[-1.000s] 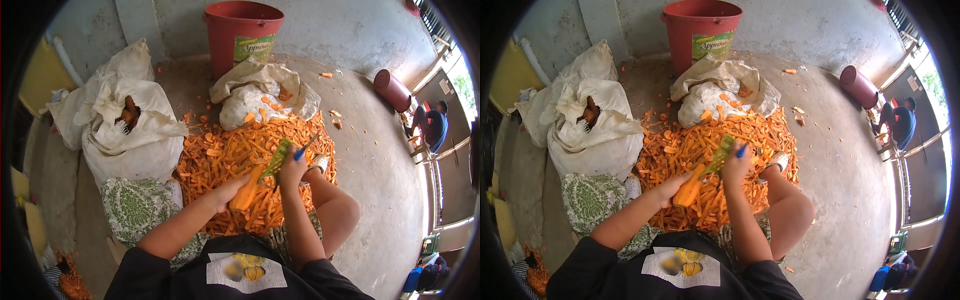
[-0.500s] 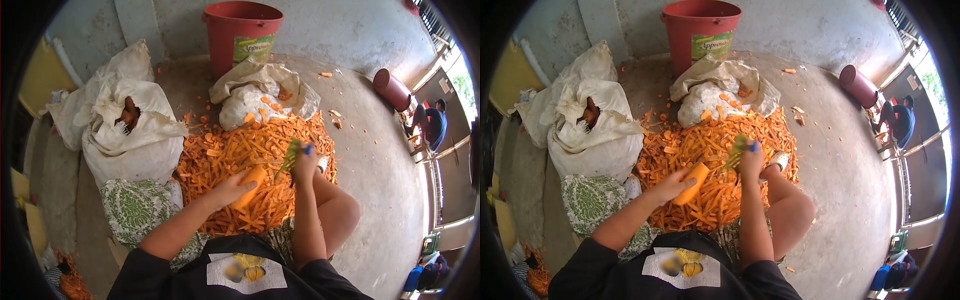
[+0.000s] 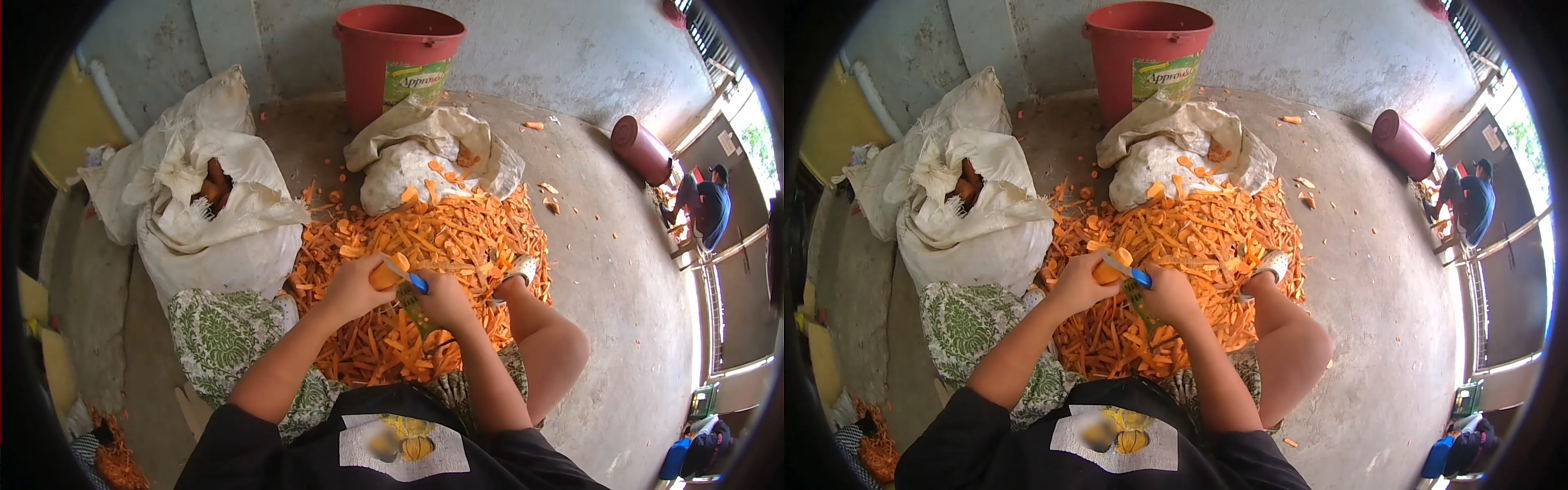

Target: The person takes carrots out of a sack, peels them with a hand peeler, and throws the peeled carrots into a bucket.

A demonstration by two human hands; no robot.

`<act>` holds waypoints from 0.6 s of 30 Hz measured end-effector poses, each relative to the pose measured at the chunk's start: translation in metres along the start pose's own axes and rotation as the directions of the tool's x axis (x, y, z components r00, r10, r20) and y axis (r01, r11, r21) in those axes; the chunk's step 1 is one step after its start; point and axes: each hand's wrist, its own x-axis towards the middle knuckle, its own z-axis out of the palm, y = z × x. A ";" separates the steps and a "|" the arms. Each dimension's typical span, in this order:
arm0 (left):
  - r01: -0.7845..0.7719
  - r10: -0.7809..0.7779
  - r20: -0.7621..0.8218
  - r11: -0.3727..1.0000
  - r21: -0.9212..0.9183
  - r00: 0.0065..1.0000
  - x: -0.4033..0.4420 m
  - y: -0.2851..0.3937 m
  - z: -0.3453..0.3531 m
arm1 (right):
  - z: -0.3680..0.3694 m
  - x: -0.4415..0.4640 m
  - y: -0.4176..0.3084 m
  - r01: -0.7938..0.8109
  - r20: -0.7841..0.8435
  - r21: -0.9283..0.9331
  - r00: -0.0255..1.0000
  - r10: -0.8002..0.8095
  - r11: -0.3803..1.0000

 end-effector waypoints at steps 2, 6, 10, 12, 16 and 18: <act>-0.069 0.075 -0.052 0.992 0.101 0.996 -0.002 0.001 0.000 | 0.011 0.003 0.007 0.001 -0.031 0.049 1.000 0.001 0.999; -0.180 0.200 -0.122 0.970 0.161 0.972 -0.001 -0.006 -0.002 | 0.022 0.007 0.008 -0.010 -0.073 0.142 0.997 0.020 0.990; -0.171 0.182 -0.083 0.976 0.132 0.980 -0.001 -0.009 -0.005 | 0.029 0.012 0.013 -0.040 -0.064 0.124 0.997 0.048 0.991; -0.171 0.179 -0.074 0.980 0.105 0.981 0.001 -0.010 -0.003 | 0.032 0.013 0.015 -0.027 -0.096 0.095 0.995 0.037 0.995; -0.337 0.337 0.034 0.942 -0.013 0.941 -0.017 0.031 -0.012 | 0.047 0.031 0.072 -0.464 0.015 0.002 0.886 0.464 0.886; -0.472 0.478 0.121 0.879 -0.070 0.870 -0.016 0.046 -0.017 | 0.052 0.036 0.098 -0.531 0.048 -0.014 0.846 0.531 0.847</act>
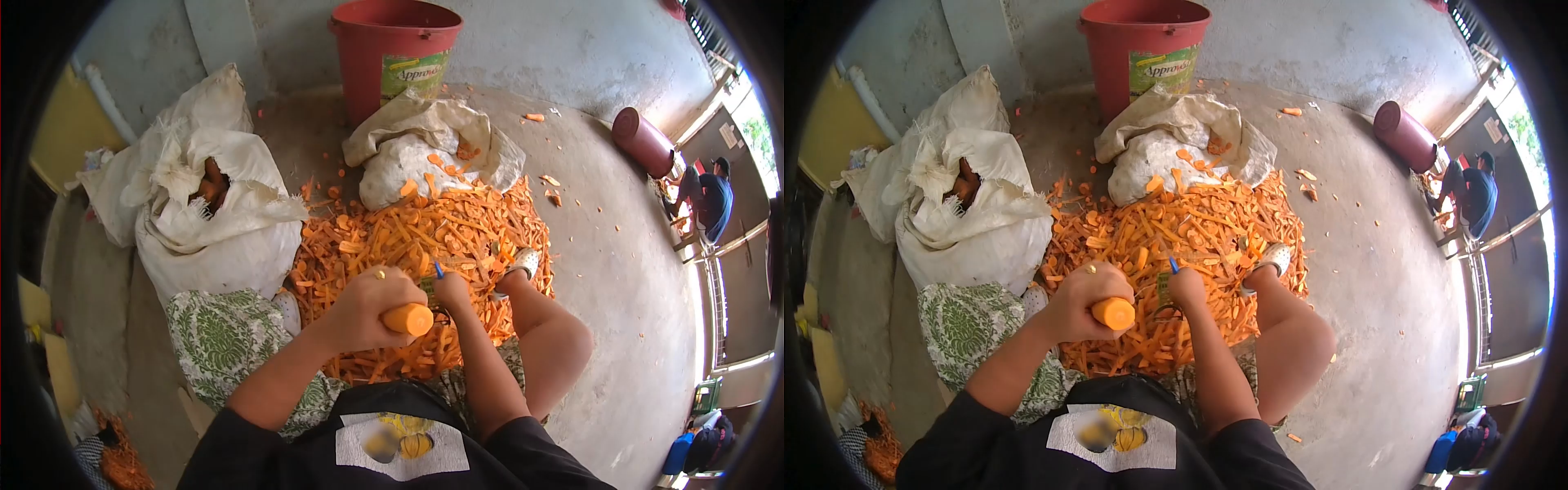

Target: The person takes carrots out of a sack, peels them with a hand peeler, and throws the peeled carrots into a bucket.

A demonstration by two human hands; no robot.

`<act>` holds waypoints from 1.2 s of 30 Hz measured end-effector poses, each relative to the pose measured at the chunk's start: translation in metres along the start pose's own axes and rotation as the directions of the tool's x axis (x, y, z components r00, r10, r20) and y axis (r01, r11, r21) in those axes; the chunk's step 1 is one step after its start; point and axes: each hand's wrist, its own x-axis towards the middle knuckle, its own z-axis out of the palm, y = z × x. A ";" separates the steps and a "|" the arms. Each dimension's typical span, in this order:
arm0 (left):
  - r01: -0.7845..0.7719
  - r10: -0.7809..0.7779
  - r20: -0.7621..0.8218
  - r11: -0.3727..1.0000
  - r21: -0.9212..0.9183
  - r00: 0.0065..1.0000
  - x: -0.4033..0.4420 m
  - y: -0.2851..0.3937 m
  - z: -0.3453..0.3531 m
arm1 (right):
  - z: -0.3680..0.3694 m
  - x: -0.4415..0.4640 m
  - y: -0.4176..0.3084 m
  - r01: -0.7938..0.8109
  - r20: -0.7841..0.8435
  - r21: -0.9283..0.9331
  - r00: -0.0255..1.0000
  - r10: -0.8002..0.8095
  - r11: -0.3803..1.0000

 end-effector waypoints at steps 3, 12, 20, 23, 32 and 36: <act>-0.195 0.197 -0.252 0.980 0.030 0.948 0.002 -0.004 -0.002 | 0.031 -0.006 -0.011 0.281 0.020 0.244 0.955 -0.294 0.928; 0.266 -0.323 -0.297 0.939 -0.217 0.899 -0.006 -0.047 0.004 | 0.021 -0.051 -0.064 -0.029 0.104 0.954 0.966 -0.238 0.300; 0.526 -0.527 -0.036 0.850 -0.041 0.849 -0.017 -0.075 0.016 | -0.019 -0.070 -0.078 0.427 -0.271 0.233 0.891 -0.363 0.874; 0.652 -0.654 -0.072 0.757 -0.046 0.753 -0.014 -0.075 0.013 | -0.027 -0.077 -0.077 0.462 -0.278 0.027 0.855 -0.437 0.887; 0.488 -0.516 -0.183 0.855 -0.178 0.837 -0.009 -0.069 0.015 | -0.025 -0.090 -0.075 0.506 -0.088 -0.211 0.842 -0.532 0.837; 0.445 -0.465 -0.218 0.885 -0.137 0.858 -0.011 -0.068 0.019 | -0.019 -0.083 -0.070 0.486 -0.151 -0.179 0.846 -0.512 0.855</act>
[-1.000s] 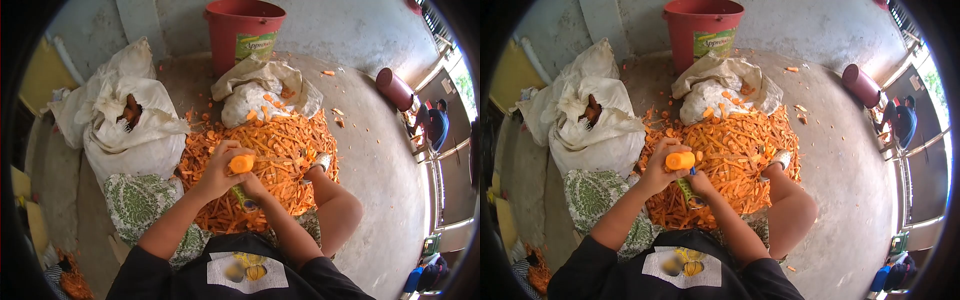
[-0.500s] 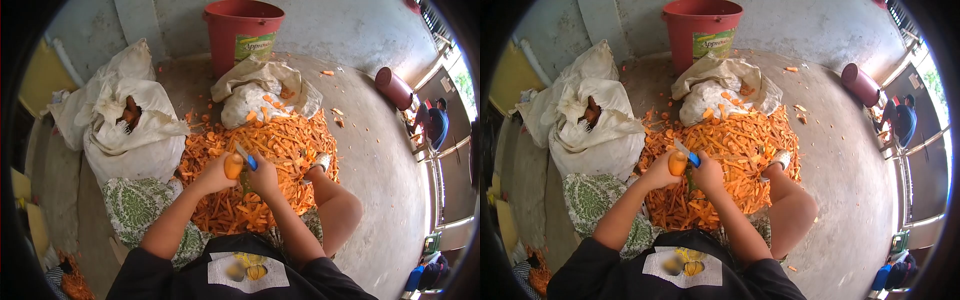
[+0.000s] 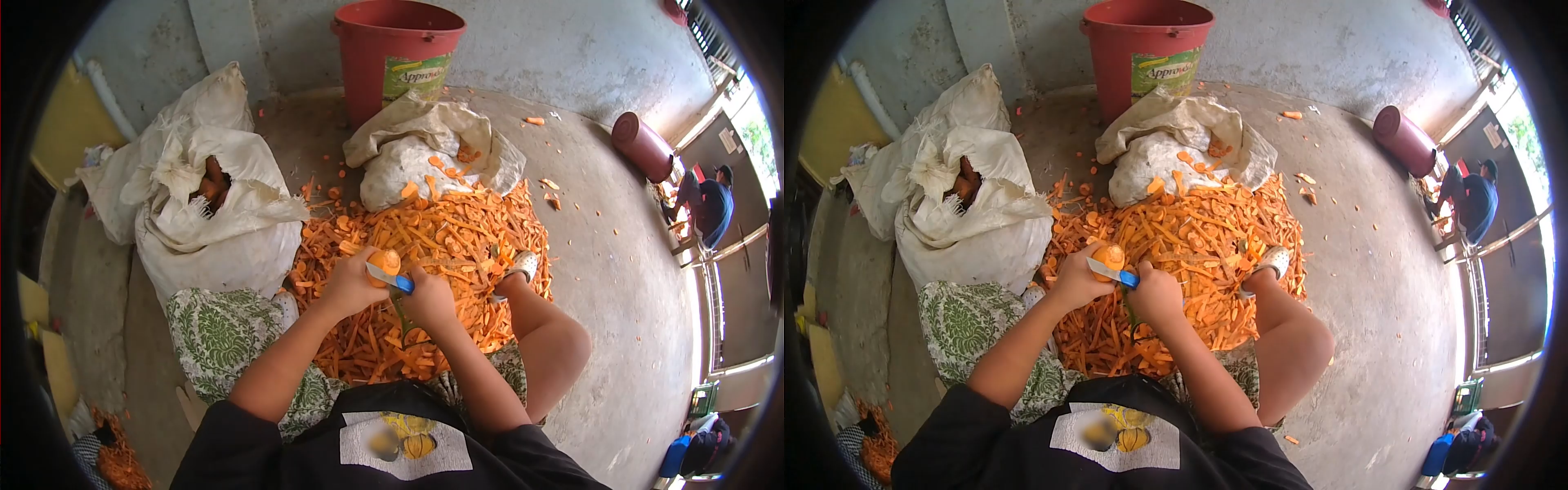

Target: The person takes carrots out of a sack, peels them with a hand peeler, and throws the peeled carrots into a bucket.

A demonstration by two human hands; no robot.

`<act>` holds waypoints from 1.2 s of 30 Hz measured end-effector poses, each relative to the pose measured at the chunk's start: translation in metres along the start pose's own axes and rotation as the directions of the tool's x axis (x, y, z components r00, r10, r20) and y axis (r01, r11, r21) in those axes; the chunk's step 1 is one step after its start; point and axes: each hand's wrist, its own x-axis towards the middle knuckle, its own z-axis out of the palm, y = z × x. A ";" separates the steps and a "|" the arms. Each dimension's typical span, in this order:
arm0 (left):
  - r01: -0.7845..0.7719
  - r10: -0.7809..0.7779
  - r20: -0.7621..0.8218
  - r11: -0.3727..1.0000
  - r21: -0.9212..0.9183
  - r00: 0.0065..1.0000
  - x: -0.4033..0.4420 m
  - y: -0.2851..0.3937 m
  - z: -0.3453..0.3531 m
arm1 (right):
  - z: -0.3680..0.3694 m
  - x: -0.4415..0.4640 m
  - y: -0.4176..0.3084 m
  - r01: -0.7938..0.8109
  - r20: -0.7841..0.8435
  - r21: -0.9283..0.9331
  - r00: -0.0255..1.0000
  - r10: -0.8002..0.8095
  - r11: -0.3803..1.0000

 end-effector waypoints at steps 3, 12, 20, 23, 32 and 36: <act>-0.008 0.009 0.023 1.000 -0.029 1.000 0.001 0.000 -0.003 | 0.005 0.004 0.002 -0.027 -0.017 0.051 0.999 0.028 0.998; -0.076 0.103 0.325 0.992 -0.096 0.940 -0.027 0.051 -0.004 | 0.027 0.047 0.142 -0.508 0.072 -0.020 0.858 0.508 0.861; -0.071 -0.007 0.350 0.976 0.208 0.937 -0.021 0.012 0.003 | 0.026 0.039 0.105 -0.554 0.204 -0.025 0.812 0.547 0.832; -0.412 -0.222 0.727 0.701 0.582 0.650 -0.032 -0.026 0.021 | 0.019 0.036 0.105 -0.545 0.189 0.026 0.826 0.531 0.838; -0.434 -0.175 0.590 0.522 0.734 0.788 0.135 0.086 -0.117 | 0.020 0.030 0.097 -0.426 0.243 -0.039 0.873 0.422 0.904; 0.030 0.443 -0.182 0.329 0.944 0.878 0.188 0.206 -0.217 | 0.011 0.031 0.087 -0.467 0.277 -0.033 0.845 0.457 0.884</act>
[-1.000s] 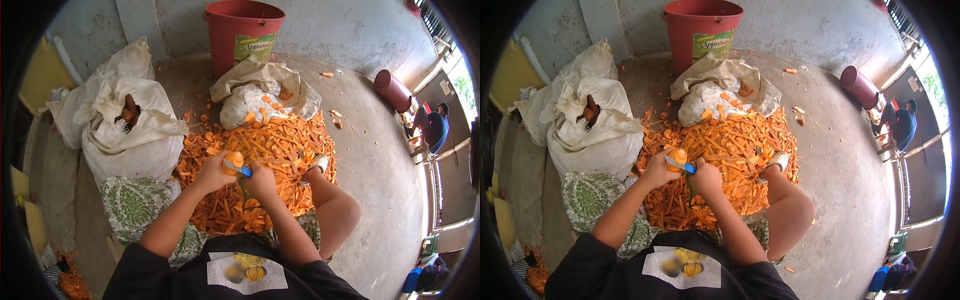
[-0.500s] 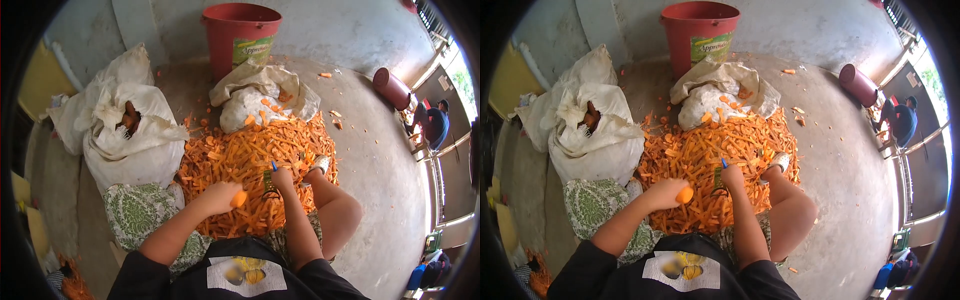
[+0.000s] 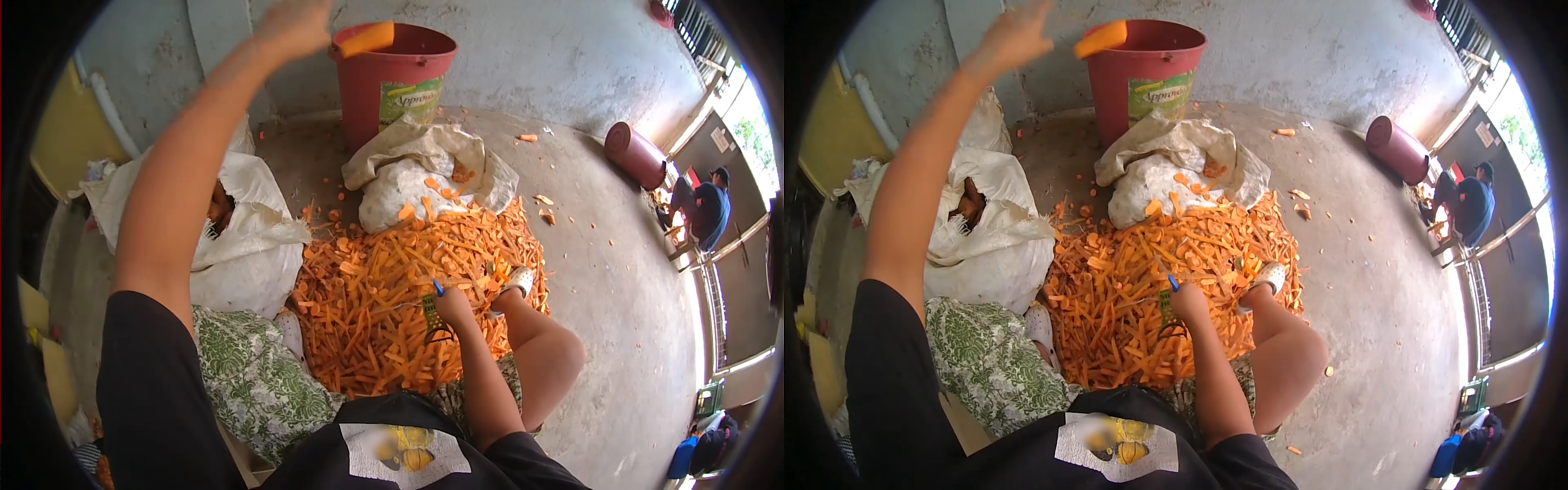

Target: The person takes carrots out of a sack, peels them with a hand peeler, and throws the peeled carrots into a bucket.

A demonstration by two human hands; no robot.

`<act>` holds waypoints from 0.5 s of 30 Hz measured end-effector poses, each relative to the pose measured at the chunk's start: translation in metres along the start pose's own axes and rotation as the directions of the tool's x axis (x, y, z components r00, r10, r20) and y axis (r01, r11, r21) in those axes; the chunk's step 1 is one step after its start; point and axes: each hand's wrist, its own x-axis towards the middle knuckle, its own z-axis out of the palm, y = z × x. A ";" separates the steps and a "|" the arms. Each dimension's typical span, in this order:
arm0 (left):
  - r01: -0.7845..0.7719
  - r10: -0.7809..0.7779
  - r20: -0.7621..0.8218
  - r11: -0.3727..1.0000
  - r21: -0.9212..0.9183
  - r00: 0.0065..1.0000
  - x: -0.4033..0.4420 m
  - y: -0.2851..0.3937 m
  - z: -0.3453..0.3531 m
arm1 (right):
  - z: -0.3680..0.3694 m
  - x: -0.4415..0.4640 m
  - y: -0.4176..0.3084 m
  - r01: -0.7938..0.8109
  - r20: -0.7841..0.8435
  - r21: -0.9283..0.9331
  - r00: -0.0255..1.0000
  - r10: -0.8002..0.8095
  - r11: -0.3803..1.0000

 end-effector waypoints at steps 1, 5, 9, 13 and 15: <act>0.024 -0.027 -0.111 0.999 -0.034 0.993 0.000 -0.004 -0.011 | -0.001 -0.001 -0.001 0.007 0.000 -0.011 1.000 -0.007 1.000; -0.257 0.226 -0.320 0.965 -0.059 0.920 -0.024 -0.066 0.057 | -0.006 -0.006 -0.008 0.033 -0.010 0.011 0.999 -0.032 0.999; 0.215 -0.074 0.475 0.944 -0.249 0.877 -0.127 -0.101 0.115 | -0.003 -0.003 -0.006 0.056 -0.008 0.014 0.998 -0.056 0.998; 0.296 -0.158 0.652 0.949 -0.107 0.742 -0.219 -0.211 0.204 | 0.007 0.003 -0.010 0.056 0.035 -0.022 0.998 -0.056 0.998; 0.396 -0.238 0.655 0.912 -0.103 0.717 -0.261 -0.235 0.215 | 0.010 0.001 -0.020 0.079 0.014 0.029 0.997 -0.080 0.996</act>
